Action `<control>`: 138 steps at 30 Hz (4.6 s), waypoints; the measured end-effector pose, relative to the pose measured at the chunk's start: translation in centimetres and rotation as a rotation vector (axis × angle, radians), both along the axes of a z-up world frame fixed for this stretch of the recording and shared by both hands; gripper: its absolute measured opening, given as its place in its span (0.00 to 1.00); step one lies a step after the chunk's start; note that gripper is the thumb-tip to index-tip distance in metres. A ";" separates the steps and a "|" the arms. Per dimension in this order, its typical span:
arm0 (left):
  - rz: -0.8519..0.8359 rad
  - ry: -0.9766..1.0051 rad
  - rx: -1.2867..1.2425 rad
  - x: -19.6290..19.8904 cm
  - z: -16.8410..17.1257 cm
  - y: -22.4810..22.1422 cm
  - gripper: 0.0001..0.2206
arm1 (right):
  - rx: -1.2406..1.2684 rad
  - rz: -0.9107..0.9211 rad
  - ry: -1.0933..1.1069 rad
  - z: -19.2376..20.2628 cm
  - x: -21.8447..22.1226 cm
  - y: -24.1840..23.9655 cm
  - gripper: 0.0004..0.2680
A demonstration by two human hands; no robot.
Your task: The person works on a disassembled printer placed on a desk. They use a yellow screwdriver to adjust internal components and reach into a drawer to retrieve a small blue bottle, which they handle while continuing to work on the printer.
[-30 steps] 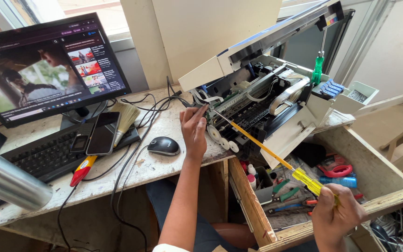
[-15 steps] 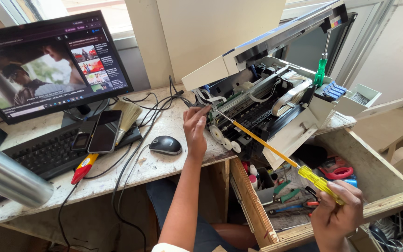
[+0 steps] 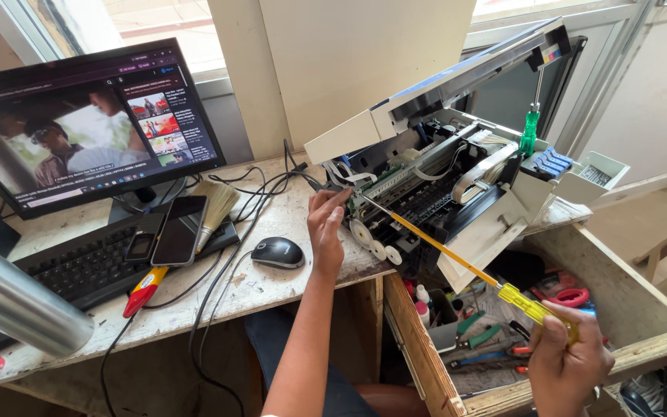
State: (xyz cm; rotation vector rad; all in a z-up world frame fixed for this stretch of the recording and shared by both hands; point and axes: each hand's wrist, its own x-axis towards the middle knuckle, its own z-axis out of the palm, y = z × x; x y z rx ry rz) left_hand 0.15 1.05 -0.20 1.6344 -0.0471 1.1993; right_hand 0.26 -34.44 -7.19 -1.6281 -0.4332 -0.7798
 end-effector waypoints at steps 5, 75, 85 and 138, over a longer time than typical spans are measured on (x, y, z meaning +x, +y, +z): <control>0.004 -0.028 -0.002 0.4 -0.2 0.1 0.21 | -0.203 0.049 -0.327 0.7 0.8 -1.3 0.08; 0.404 0.029 0.474 1.0 -1.3 -2.1 0.21 | -0.786 -0.300 0.578 1.4 15.0 -10.4 0.09; 0.449 0.006 0.450 0.8 -1.4 -2.1 0.21 | -1.467 -0.183 0.770 1.4 15.0 -9.2 0.11; -0.192 0.094 0.145 -7.7 -4.6 -10.9 0.02 | -0.470 0.744 0.338 4.4 -1.5 3.9 0.15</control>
